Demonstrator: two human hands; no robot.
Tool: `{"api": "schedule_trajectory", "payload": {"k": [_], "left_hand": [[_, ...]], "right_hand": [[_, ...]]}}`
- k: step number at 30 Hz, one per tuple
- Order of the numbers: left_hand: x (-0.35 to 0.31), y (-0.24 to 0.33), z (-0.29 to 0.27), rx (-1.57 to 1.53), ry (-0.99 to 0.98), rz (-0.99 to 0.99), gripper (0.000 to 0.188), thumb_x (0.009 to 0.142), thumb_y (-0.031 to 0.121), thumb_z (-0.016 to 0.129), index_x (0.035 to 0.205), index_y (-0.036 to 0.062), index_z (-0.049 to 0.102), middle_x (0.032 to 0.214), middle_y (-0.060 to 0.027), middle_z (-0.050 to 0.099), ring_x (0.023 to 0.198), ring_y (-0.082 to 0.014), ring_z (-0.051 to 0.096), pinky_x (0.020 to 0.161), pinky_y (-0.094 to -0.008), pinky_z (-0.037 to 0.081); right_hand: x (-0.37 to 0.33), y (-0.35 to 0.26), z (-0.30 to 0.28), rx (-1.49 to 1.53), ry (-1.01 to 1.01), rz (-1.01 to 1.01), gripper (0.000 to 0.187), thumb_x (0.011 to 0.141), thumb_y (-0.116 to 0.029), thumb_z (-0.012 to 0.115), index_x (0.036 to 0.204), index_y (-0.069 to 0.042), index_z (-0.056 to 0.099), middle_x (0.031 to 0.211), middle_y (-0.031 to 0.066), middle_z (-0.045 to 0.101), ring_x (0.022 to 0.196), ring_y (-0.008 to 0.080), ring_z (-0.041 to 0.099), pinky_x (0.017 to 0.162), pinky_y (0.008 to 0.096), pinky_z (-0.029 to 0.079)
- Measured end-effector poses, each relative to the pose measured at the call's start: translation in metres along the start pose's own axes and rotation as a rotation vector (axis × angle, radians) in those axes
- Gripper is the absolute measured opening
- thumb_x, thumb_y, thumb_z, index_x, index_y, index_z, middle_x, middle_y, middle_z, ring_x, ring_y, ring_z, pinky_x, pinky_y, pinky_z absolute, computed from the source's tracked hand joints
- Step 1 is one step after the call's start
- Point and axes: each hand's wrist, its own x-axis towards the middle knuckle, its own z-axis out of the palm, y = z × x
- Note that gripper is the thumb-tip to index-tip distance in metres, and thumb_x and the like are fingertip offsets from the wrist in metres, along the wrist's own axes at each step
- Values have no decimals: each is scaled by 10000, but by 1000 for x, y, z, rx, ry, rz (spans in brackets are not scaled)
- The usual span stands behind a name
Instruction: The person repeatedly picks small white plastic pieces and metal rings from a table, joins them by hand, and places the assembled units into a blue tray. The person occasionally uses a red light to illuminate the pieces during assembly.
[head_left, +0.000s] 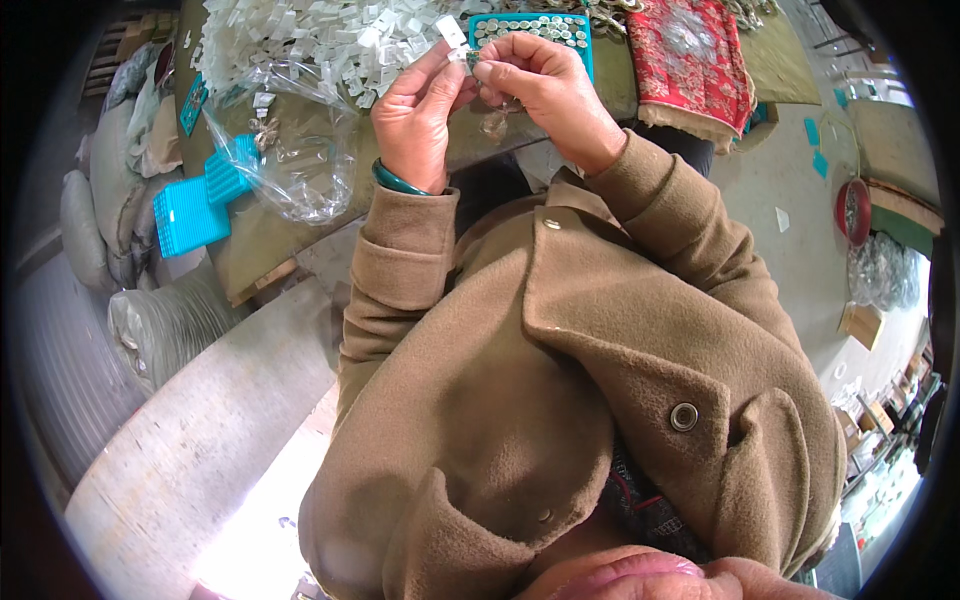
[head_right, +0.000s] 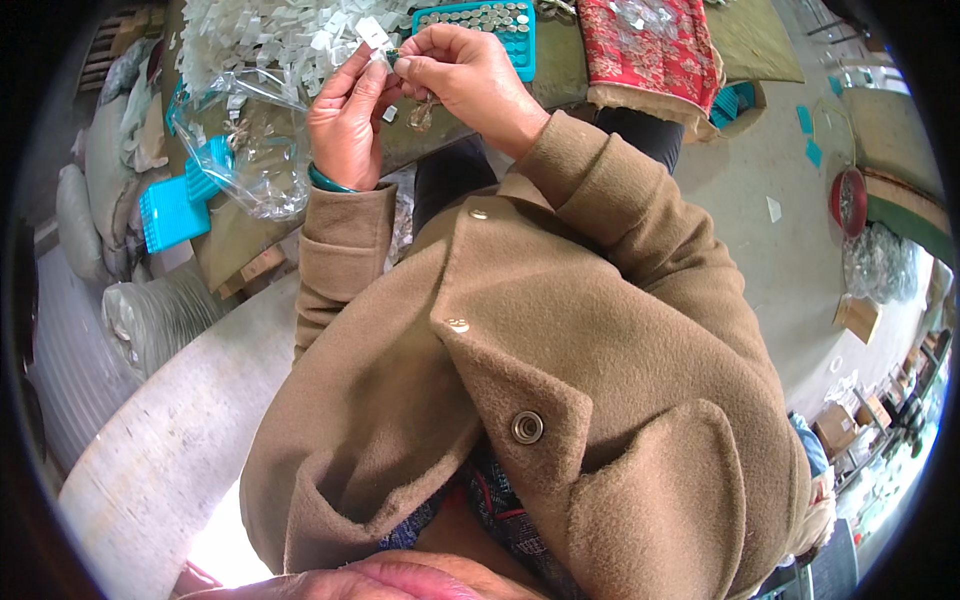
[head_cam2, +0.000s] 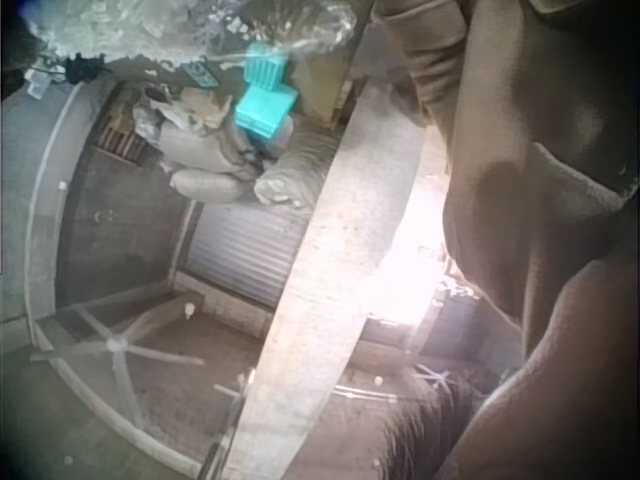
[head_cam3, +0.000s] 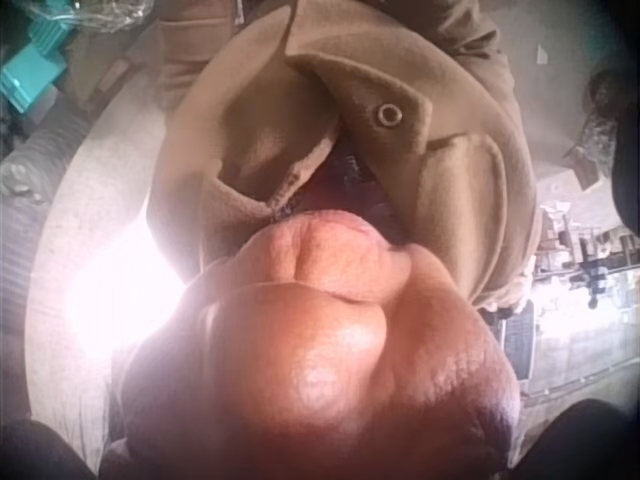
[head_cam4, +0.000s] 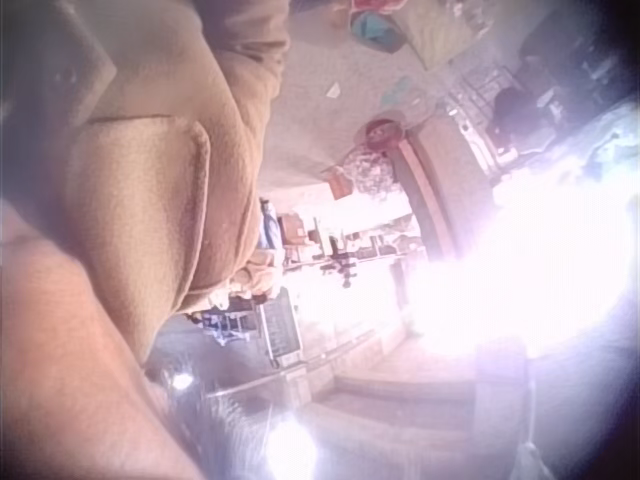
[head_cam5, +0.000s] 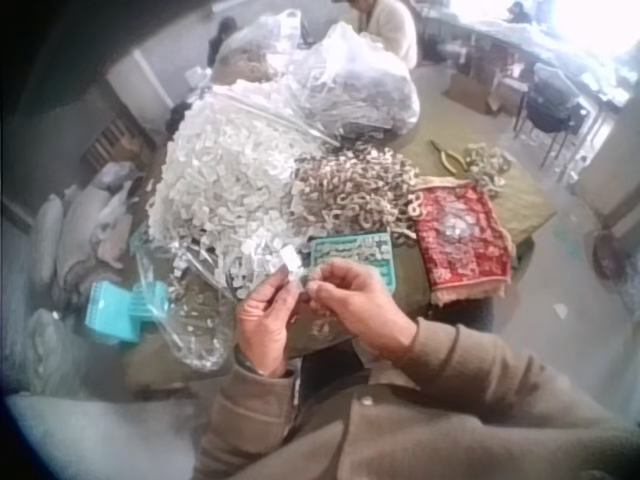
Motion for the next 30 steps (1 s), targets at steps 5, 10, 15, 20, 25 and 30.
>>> {"api": "schedule_trajectory", "payload": {"k": [5, 10, 15, 20, 25, 30], "left_hand": [[-5, -3, 8, 103, 58, 97, 282, 925, 31, 637, 1199, -34, 641, 1030, -103, 694, 835, -123, 660, 763, -270, 583], [-4, -3, 11, 248, 23, 178, 280, 925, 41, 644, 1194, -35, 646, 989, -82, 698, 775, -91, 633, 718, -244, 564], [-5, 4, 10, 126, 79, -75, 268, 891, 90, 701, 1127, -36, 674, 901, -56, 702, 735, -78, 633, 661, -229, 546], [-8, 7, 5, 90, 194, -183, 212, 888, 140, 702, 1030, -17, 692, 861, -53, 710, 702, -98, 658, 606, -220, 515], [-10, 13, 1, 85, 206, -214, 204, 923, 188, 649, 1033, 21, 690, 924, -62, 736, 712, -100, 665, 584, -210, 432], [-10, 11, 2, -6, 249, -183, 182, 926, 200, 643, 1026, 57, 696, 957, -52, 742, 751, -86, 659, 608, -212, 391]], "right_hand": [[3, 0, -1, 19, -14, 61, 90, 907, -79, 643, 971, -16, 636, 792, -3, 608, 694, 68, 550, 647, 214, 451], [11, 0, -4, -27, 2, 51, 69, 894, -72, 648, 932, -14, 651, 783, -7, 606, 682, 64, 541, 623, 211, 445], [13, 3, -2, -219, 29, -31, 127, 875, -95, 652, 957, 1, 650, 747, 9, 619, 653, 73, 577, 563, 213, 455], [4, -4, -5, -122, -94, 70, 170, 907, -88, 637, 1066, -26, 636, 824, 10, 640, 721, 73, 582, 633, 204, 469], [1, -6, -4, -145, -109, -33, 230, 929, -171, 636, 1124, -52, 614, 965, 44, 676, 820, 78, 611, 652, 208, 468], [-2, -2, 2, -417, -49, -141, 362, 853, -363, 736, 951, -20, 675, 798, 38, 625, 704, 114, 588, 613, 262, 473]]}}
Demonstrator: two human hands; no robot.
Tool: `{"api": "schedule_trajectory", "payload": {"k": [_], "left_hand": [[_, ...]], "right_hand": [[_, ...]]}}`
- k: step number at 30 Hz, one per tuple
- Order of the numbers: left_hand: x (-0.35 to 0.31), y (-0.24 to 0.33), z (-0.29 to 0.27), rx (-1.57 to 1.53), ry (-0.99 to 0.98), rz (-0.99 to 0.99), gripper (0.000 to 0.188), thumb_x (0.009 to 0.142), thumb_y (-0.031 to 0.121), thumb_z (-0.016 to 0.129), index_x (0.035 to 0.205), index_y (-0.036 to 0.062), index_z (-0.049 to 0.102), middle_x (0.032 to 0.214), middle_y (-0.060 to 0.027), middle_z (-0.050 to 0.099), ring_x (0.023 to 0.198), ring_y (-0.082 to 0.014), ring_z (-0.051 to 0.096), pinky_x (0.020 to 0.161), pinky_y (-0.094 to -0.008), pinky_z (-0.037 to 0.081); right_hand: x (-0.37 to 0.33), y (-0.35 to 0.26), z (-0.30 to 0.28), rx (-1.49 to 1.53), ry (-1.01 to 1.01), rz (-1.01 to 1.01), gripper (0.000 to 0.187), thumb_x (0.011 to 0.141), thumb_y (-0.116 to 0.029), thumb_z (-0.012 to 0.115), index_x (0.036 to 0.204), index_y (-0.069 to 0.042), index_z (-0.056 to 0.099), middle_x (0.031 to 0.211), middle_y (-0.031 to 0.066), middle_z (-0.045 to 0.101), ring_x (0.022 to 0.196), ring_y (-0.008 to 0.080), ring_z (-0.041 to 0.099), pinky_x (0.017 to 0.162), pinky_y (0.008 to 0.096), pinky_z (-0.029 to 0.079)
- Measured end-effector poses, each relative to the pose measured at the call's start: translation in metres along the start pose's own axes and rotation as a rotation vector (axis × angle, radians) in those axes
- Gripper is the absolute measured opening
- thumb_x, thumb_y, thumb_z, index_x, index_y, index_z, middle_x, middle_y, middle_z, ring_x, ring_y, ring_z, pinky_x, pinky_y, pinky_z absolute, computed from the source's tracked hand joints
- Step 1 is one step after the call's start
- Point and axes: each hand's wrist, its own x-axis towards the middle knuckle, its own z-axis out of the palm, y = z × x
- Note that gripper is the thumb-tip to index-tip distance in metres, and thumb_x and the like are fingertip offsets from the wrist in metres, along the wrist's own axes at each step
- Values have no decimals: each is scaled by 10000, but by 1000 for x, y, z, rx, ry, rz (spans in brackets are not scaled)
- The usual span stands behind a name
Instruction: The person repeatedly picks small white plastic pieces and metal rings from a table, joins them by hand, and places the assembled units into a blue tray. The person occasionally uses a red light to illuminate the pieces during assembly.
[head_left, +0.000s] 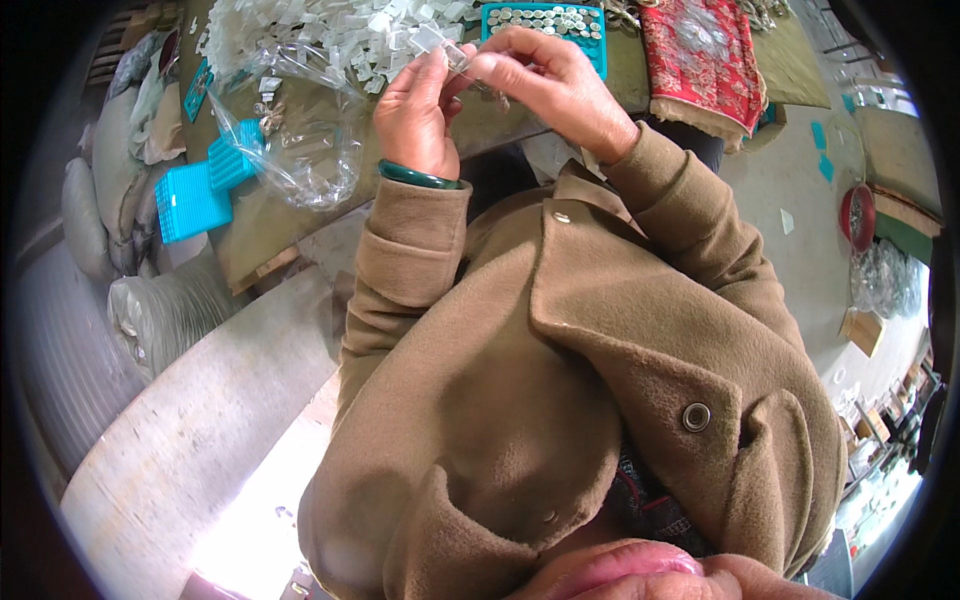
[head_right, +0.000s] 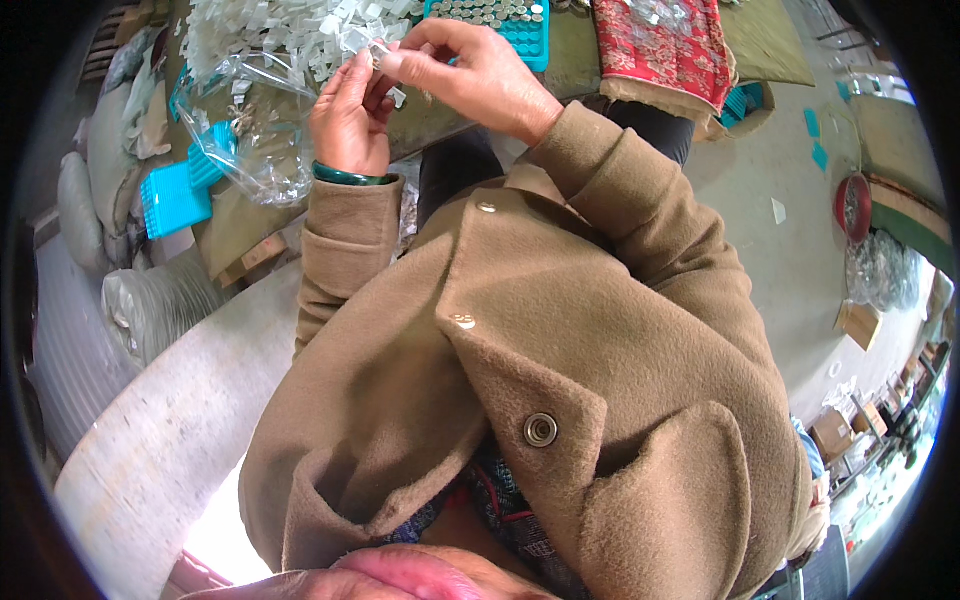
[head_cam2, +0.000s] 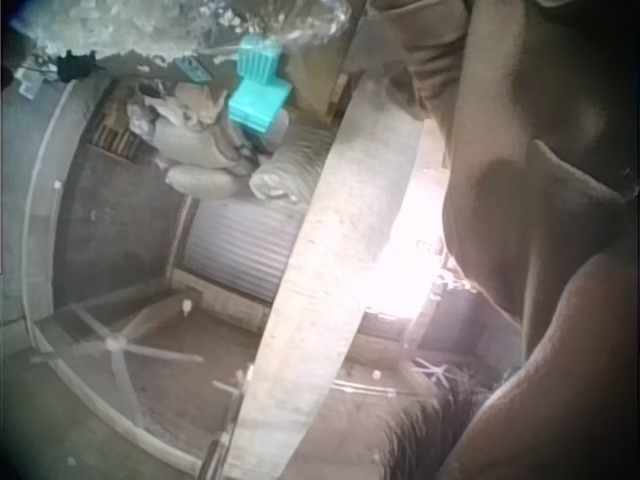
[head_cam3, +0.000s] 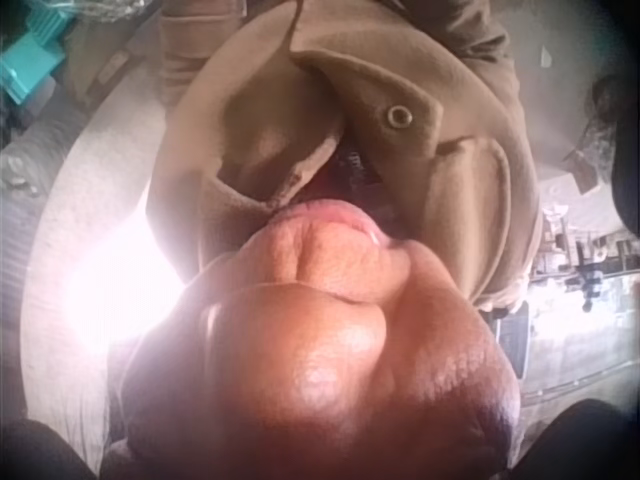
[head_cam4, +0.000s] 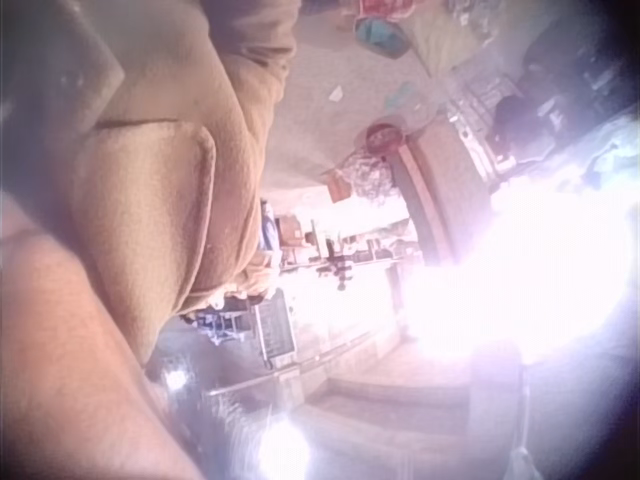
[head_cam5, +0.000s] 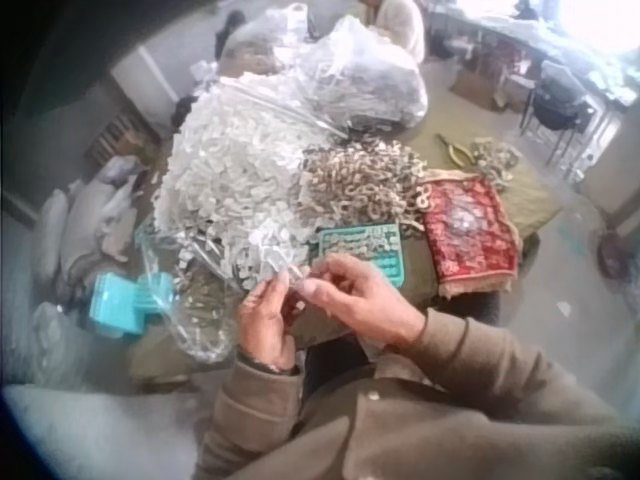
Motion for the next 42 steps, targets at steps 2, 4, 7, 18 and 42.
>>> {"api": "schedule_trajectory", "payload": {"k": [2, 4, 7, 18, 42], "left_hand": [[1, -3, 3, -32, 4, 28, 179, 926, 200, 643, 1015, 55, 699, 957, -58, 742, 750, -84, 656, 609, -216, 390], [0, -4, 3, -31, 12, 49, 177, 925, 201, 647, 1003, 52, 701, 958, -63, 742, 747, -84, 653, 610, -217, 390], [-1, -4, 5, 26, 26, 80, 174, 918, 199, 659, 978, 41, 704, 952, -70, 741, 733, -86, 650, 609, -216, 392], [-11, 5, 9, 24, 45, 78, 161, 886, 171, 698, 928, 16, 708, 881, -61, 732, 668, -82, 616, 587, -205, 437], [-1, -6, -25, -466, -280, -581, 298, 982, 241, 581, 1172, 12, 599, 1161, -131, 664, 956, -129, 693, 636, -193, 591]], "right_hand": [[-4, 1, 2, -358, 12, -180, 262, 865, -284, 714, 955, -40, 681, 863, 49, 637, 756, 132, 600, 664, 263, 481], [-6, 2, 4, -469, 39, -276, 171, 888, -178, 685, 969, -28, 670, 911, 33, 644, 807, 115, 598, 691, 250, 478], [-5, 2, 6, -356, 74, -288, 131, 886, -123, 674, 967, -20, 665, 905, 43, 637, 808, 126, 605, 683, 257, 484], [-8, 0, 5, -318, 132, -139, 219, 888, -167, 644, 756, -8, 571, 684, 175, 544, 625, 344, 567, 556, 379, 455], [-39, 11, -22, -607, 103, -398, 141, 855, -82, 689, 989, -52, 725, 1107, 121, 648, 995, 249, 642, 831, 320, 525]]}}
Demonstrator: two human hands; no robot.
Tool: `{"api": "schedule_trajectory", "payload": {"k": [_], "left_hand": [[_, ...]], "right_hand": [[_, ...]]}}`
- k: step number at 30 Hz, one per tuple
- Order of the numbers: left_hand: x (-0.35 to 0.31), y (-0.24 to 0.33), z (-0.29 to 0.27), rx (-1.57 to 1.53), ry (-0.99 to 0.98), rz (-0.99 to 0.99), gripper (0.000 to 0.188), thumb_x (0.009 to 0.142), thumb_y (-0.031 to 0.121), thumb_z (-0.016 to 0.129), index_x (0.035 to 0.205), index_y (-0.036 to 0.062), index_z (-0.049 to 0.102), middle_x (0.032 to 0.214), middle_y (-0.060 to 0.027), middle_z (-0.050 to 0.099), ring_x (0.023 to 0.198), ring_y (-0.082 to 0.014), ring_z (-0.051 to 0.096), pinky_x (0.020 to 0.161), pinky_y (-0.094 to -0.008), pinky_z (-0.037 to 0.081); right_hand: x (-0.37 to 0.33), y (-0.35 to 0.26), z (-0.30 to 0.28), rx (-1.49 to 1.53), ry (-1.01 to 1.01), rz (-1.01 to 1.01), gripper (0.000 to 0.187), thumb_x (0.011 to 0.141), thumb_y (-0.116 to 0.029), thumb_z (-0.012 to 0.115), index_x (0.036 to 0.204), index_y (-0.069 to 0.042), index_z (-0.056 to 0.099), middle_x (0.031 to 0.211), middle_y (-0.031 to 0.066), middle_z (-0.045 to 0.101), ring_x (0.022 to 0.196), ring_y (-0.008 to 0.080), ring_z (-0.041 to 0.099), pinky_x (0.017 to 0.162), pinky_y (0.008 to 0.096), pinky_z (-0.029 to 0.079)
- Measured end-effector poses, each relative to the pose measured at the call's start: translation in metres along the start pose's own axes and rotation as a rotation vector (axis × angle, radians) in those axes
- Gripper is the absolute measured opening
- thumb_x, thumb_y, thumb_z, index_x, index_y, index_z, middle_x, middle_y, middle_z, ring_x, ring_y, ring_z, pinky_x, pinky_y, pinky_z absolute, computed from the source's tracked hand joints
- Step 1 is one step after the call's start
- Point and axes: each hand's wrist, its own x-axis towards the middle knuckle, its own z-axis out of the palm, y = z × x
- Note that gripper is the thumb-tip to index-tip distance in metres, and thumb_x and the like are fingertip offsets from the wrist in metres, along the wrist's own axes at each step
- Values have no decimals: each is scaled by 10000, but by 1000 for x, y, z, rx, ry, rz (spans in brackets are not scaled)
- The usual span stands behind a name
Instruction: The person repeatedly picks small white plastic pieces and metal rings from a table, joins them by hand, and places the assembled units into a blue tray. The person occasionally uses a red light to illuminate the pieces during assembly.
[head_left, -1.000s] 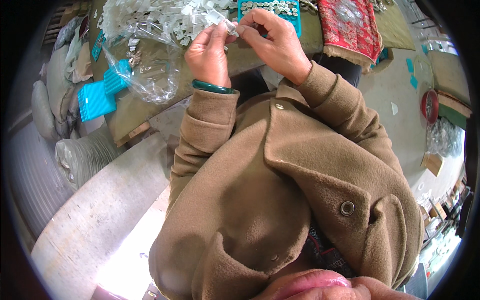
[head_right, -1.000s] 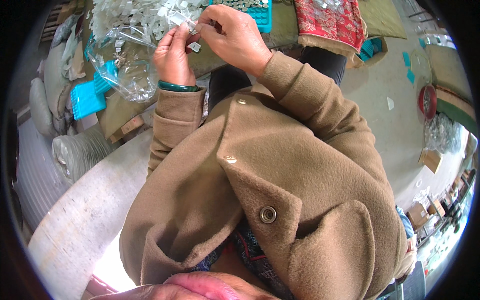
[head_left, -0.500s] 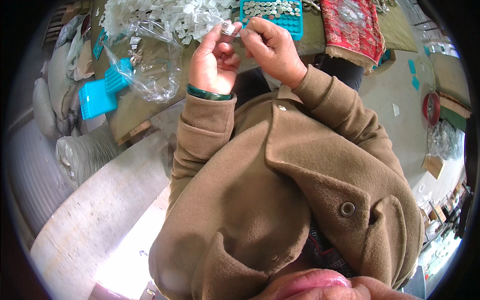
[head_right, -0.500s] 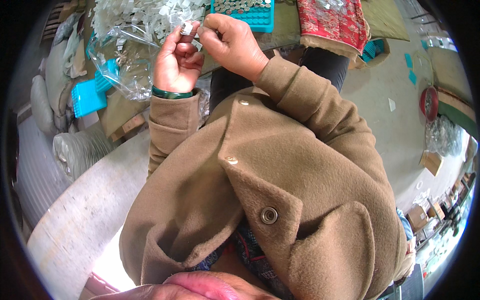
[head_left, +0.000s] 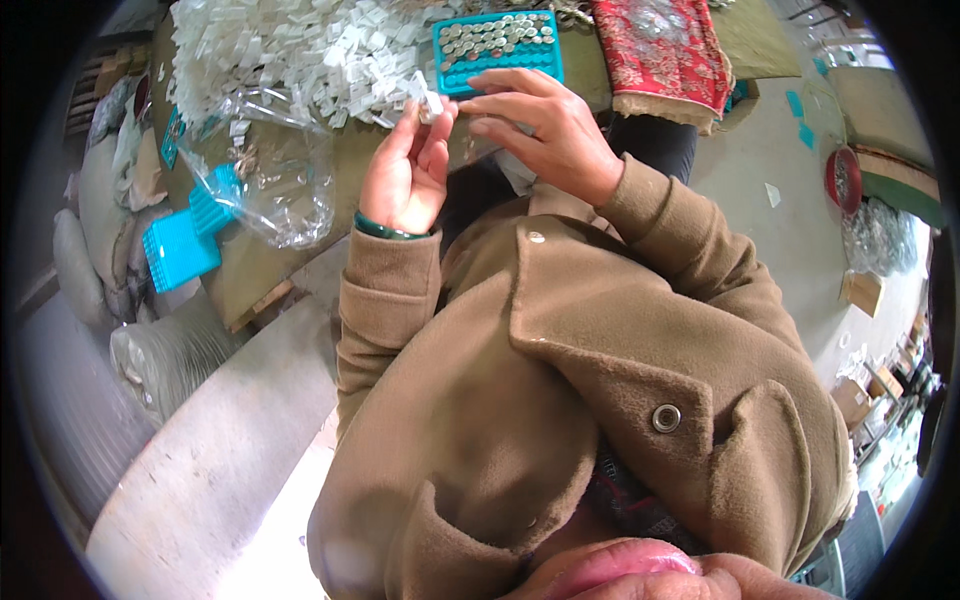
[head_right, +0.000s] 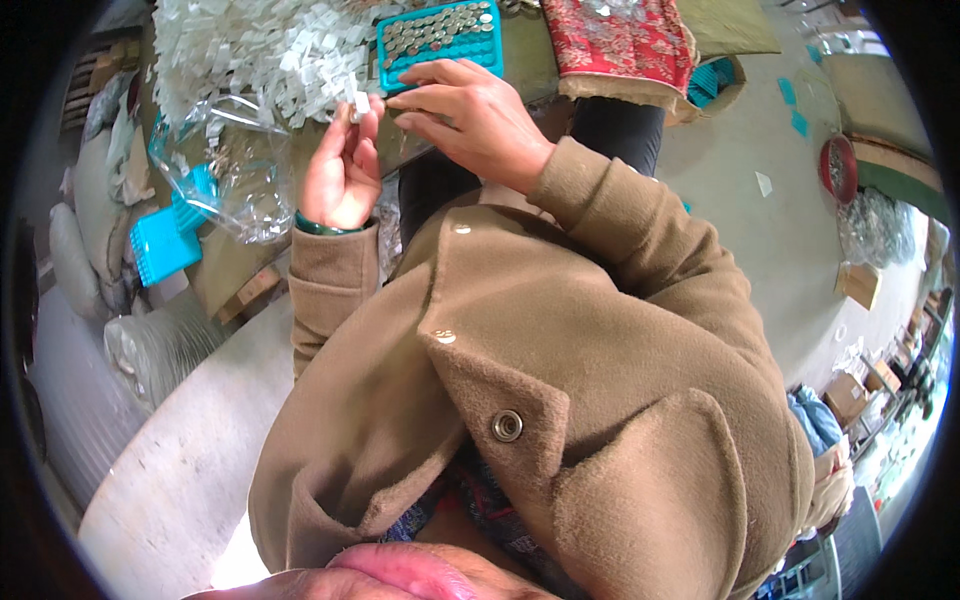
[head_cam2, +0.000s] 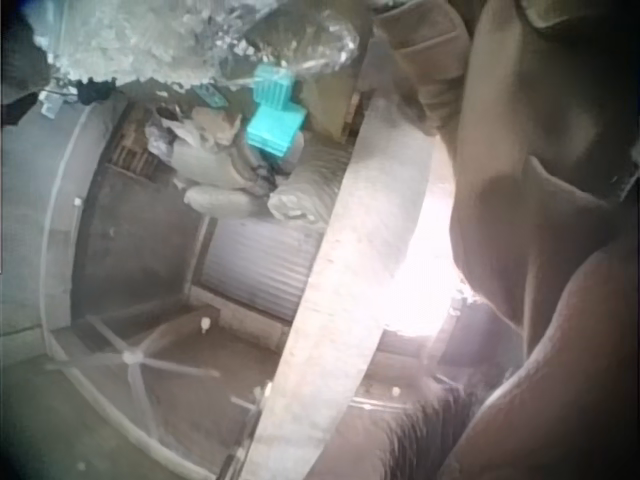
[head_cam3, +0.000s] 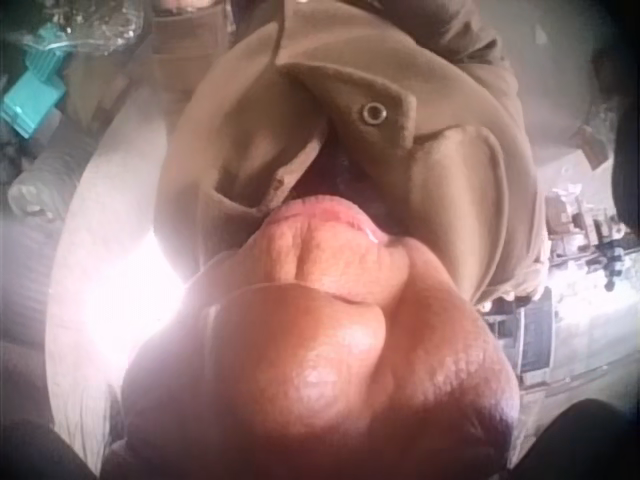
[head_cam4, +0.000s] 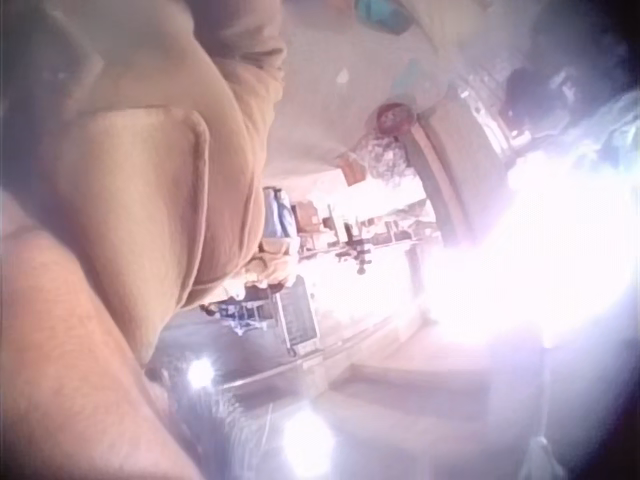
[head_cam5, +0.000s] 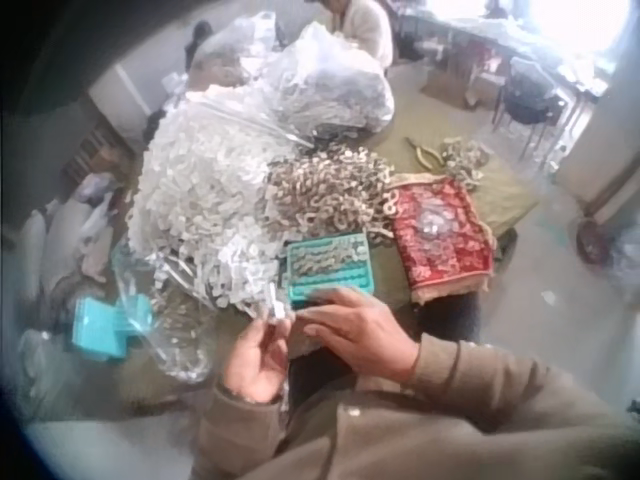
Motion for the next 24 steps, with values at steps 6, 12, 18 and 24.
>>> {"api": "schedule_trajectory", "payload": {"k": [6, 12, 18, 24], "left_hand": [[5, -18, -1, 315, 41, 111, 242, 947, 100, 596, 1169, 5, 614, 1115, -117, 678, 899, -119, 679, 778, -267, 586], [16, -38, 11, 469, -6, 119, 190, 940, 79, 588, 1115, 18, 626, 1048, -119, 694, 879, -142, 684, 770, -266, 584], [19, -49, 15, 427, -15, 30, 162, 943, 68, 585, 1079, -13, 621, 1018, -138, 696, 862, -165, 695, 746, -260, 587], [26, -46, 16, 405, 39, 13, 213, 970, 86, 563, 1153, -11, 612, 1119, -154, 680, 1000, -190, 682, 814, -275, 583]], "right_hand": [[3, 33, -38, -126, 134, 205, 119, 858, -126, 684, 942, -46, 710, 850, 109, 659, 719, 247, 661, 637, 333, 526], [22, 60, -49, -324, 180, 237, 133, 819, -111, 672, 940, -85, 720, 844, 122, 636, 759, 309, 639, 676, 372, 516], [17, 67, -29, -449, 182, 124, 163, 844, -159, 695, 994, -103, 724, 905, 78, 673, 809, 272, 672, 692, 332, 534], [15, 66, -26, -526, 77, 137, 184, 839, -136, 689, 1019, -104, 711, 897, 78, 659, 813, 278, 669, 704, 341, 541]]}}
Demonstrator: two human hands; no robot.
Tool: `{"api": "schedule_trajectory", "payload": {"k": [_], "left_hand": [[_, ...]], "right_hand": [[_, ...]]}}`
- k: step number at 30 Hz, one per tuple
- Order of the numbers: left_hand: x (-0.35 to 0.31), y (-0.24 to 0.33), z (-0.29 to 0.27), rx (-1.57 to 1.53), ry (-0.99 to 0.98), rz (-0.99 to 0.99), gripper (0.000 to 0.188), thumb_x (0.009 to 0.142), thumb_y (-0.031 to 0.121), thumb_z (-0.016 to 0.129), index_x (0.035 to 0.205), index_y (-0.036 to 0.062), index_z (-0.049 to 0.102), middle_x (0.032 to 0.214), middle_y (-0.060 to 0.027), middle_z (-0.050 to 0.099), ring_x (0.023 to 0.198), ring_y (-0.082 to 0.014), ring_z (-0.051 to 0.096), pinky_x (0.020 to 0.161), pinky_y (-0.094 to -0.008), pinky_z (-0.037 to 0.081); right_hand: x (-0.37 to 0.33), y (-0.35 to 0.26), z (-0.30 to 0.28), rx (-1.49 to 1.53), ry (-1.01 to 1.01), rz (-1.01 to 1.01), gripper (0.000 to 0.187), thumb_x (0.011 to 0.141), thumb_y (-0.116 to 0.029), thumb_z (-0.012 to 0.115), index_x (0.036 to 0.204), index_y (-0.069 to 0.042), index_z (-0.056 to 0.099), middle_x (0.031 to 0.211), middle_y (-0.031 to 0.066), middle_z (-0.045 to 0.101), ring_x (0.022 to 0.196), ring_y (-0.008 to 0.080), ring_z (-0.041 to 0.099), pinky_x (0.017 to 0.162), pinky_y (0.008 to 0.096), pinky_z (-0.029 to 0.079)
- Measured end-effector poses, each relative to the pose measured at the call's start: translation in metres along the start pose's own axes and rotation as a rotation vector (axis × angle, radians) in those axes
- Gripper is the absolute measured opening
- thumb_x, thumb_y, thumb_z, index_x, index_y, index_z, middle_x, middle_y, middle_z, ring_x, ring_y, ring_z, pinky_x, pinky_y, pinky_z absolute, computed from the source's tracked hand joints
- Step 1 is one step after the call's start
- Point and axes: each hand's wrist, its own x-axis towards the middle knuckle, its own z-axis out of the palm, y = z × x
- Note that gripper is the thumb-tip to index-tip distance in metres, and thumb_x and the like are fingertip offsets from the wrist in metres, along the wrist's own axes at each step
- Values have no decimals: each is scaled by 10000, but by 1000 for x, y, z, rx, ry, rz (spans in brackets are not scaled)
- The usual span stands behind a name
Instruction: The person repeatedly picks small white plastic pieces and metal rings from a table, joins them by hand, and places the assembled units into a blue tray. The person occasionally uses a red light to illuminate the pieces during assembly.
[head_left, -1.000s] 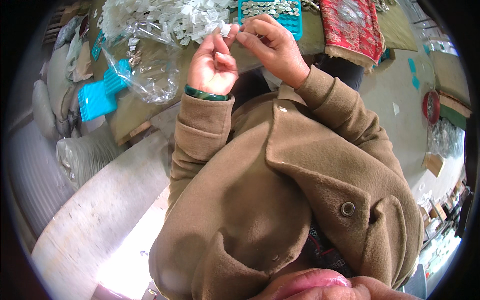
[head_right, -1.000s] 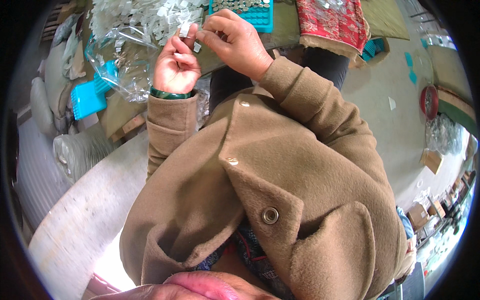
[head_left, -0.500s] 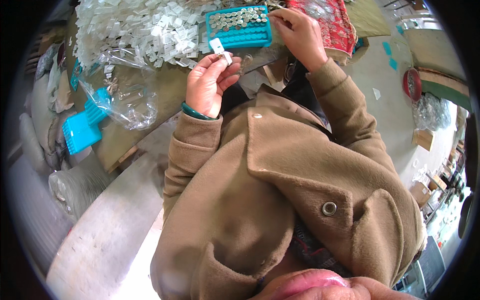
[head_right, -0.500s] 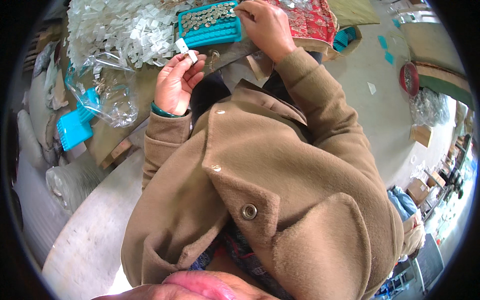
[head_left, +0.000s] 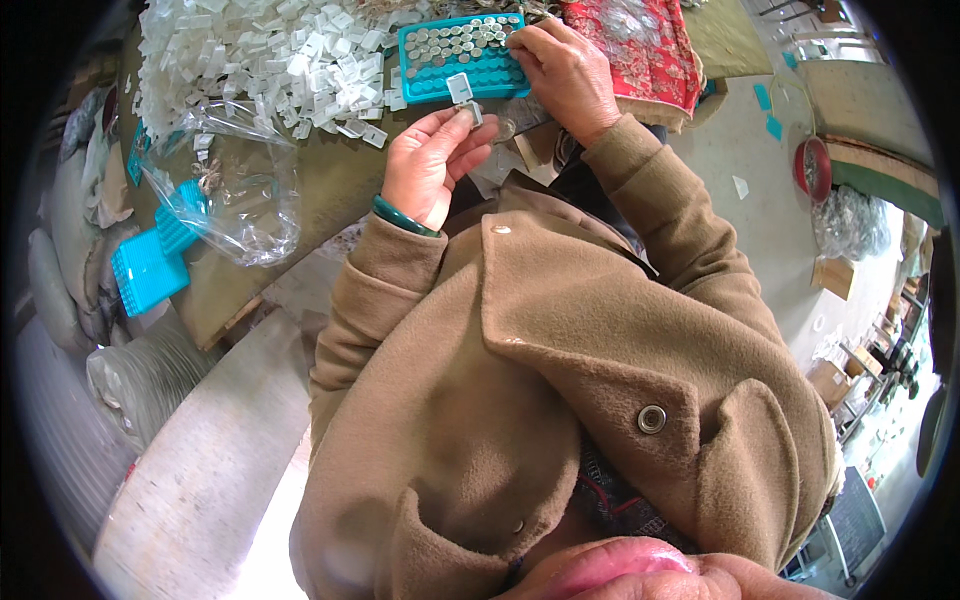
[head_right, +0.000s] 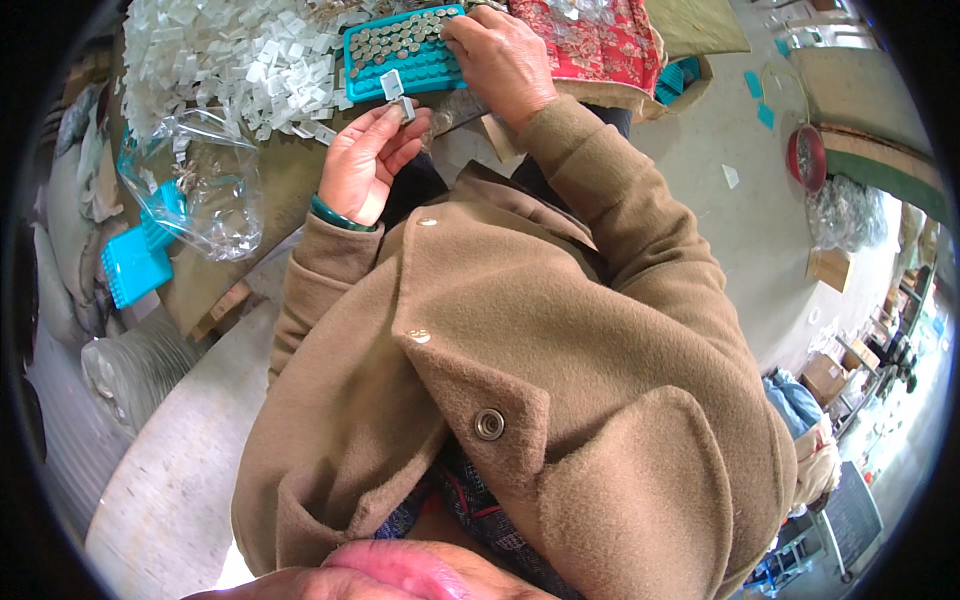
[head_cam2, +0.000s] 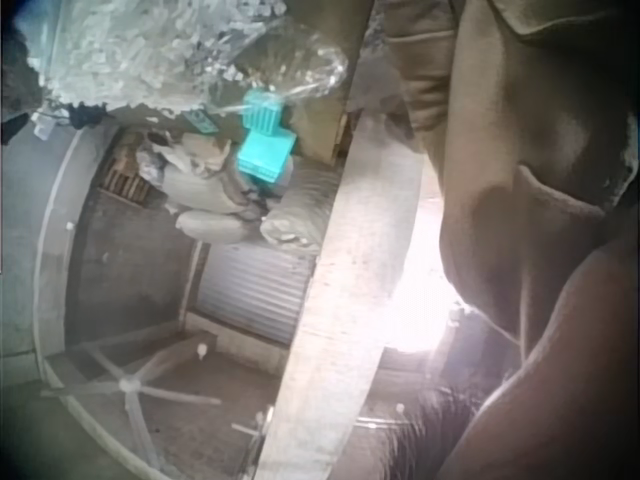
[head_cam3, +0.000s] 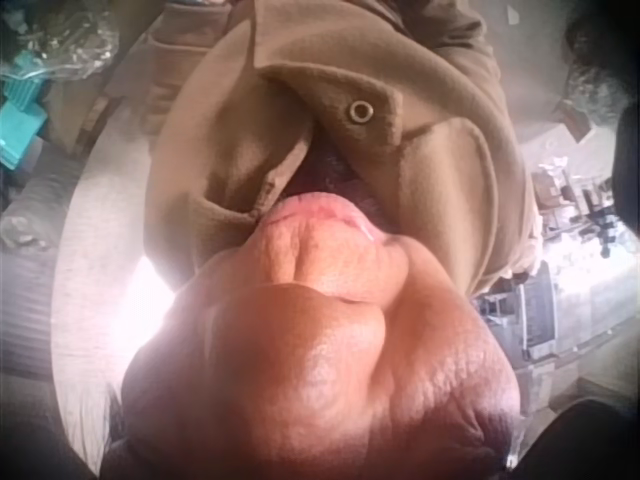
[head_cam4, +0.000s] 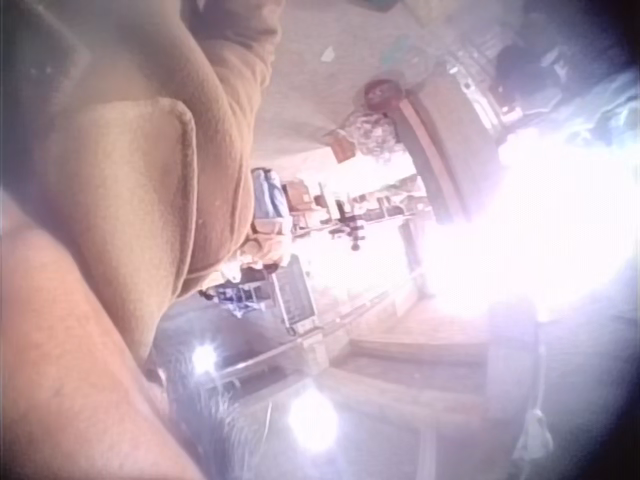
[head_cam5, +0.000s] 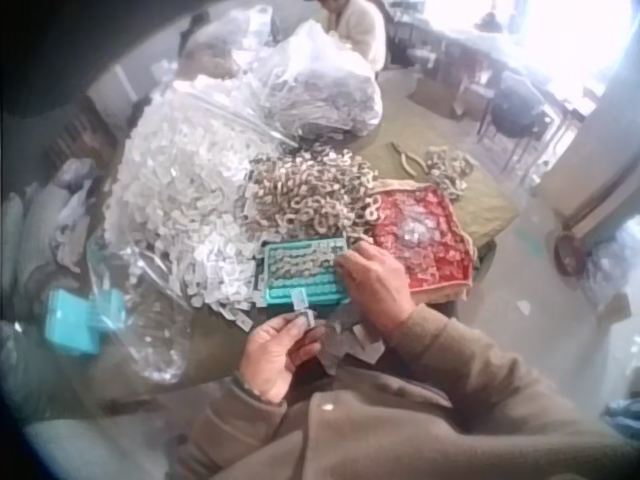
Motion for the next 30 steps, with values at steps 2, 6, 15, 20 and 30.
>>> {"api": "schedule_trajectory", "payload": {"k": [2, 6, 15, 20, 30], "left_hand": [[2, 2, 0, -11, -38, 18, 229, 975, 89, 555, 1174, -15, 603, 1123, -155, 678, 1019, -197, 677, 826, -273, 579], [6, 5, 3, 7, -40, 31, 254, 981, 96, 544, 1202, -22, 587, 1141, -159, 672, 1040, -205, 672, 832, -269, 576], [16, 6, 9, -25, -11, 80, 259, 971, 94, 561, 1188, -46, 574, 1094, -151, 683, 969, -197, 691, 783, -275, 588], [16, 5, 13, -37, -4, 121, 264, 958, 99, 590, 1178, -46, 584, 1073, -144, 690, 947, -186, 697, 767, -254, 588], [7, 0, 11, 78, 45, 209, 289, 899, 60, 665, 1164, -49, 628, 1006, -79, 685, 832, -121, 672, 725, -228, 583]], "right_hand": [[5, 1, -2, 125, -1, 10, 199, 845, -132, 683, 1041, -112, 710, 897, 85, 656, 808, 283, 667, 700, 345, 539], [11, 4, -2, 196, -21, 55, 226, 853, -128, 675, 1076, -124, 711, 895, 100, 653, 800, 293, 666, 691, 352, 536], [5, 4, -3, 152, -44, -63, 160, 861, -130, 663, 1014, -92, 694, 894, 112, 643, 779, 307, 658, 674, 367, 532], [13, -4, -16, 81, -139, -132, 149, 853, -136, 680, 981, -70, 643, 913, 122, 639, 789, 310, 658, 678, 369, 531], [-7, -36, -18, 315, -103, -209, 173, 832, -112, 698, 957, -65, 588, 850, 101, 590, 743, 281, 625, 651, 356, 512]]}}
